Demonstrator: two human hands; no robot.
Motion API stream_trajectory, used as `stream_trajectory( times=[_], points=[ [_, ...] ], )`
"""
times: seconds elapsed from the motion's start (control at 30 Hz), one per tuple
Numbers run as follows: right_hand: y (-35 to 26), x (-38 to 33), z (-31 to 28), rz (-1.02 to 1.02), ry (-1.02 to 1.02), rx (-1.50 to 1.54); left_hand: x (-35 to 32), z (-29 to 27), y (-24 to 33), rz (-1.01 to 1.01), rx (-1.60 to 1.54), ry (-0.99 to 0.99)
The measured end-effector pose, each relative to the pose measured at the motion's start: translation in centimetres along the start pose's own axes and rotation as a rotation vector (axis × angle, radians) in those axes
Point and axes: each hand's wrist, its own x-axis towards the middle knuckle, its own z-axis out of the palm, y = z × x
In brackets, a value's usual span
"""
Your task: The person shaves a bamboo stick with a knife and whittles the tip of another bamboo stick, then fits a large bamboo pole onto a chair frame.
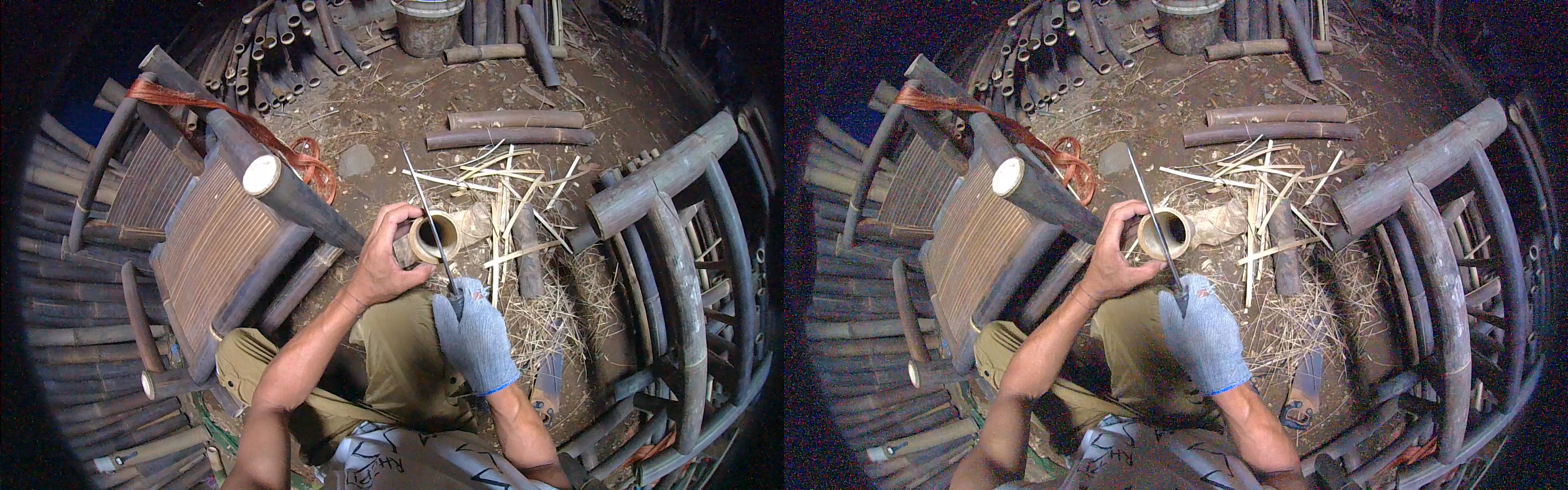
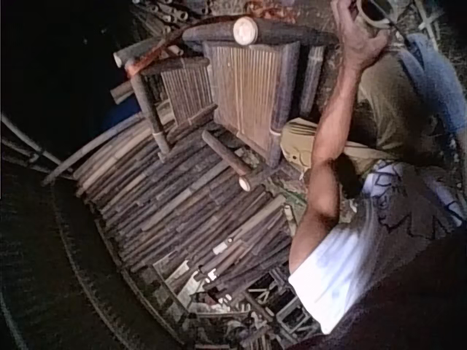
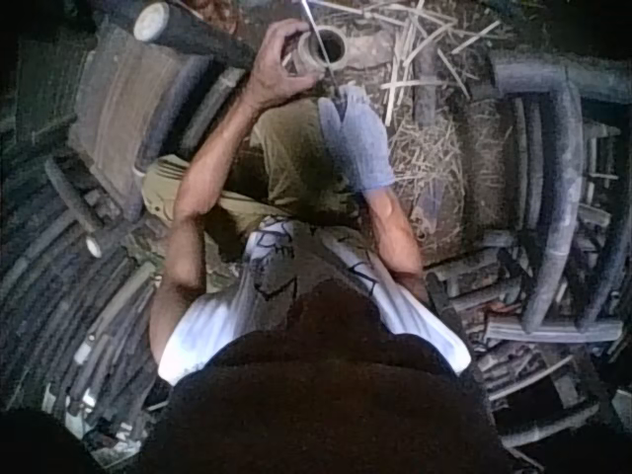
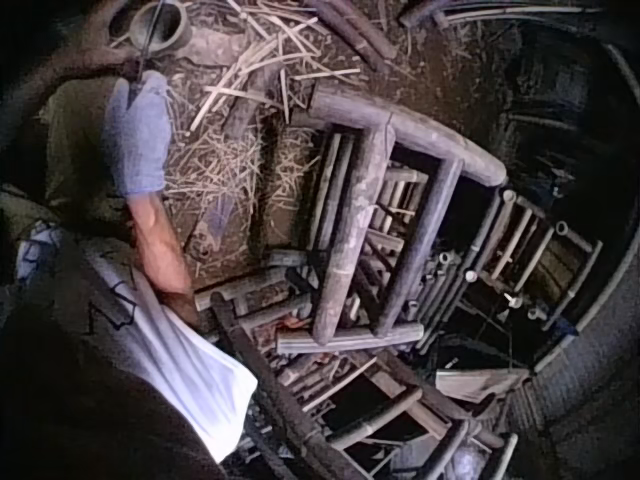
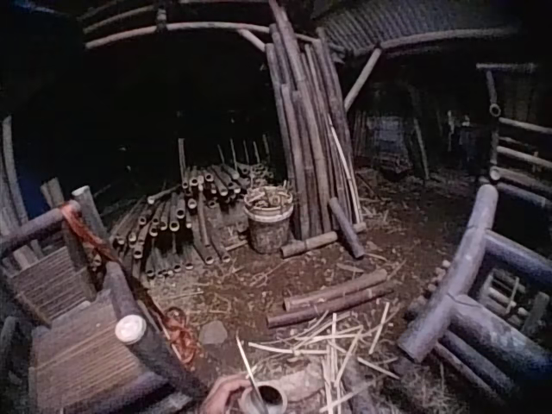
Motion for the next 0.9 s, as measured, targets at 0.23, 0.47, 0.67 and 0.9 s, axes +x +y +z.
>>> stream_trajectory(
  times=[0.23,0.47,0.67,0.9],
  points=[
    [0.0,0.0,-0.1,0.037,-0.026,0.007,0.0,-0.1,0.0,0.012,0.022,-0.001],
    [-0.1,0.1,-0.1,0.008,-0.024,-0.029,0.0,0.0,-0.4,0.001,0.033,-0.014],
    [-0.4,0.5,-0.5,-0.011,0.0,-0.017,2.7,-4.1,6.2,-0.209,0.62,-0.28],
    [-0.5,1.2,0.1,-0.272,0.082,-0.143,10.2,-2.9,13.5,0.969,0.427,0.279]
  ],
)
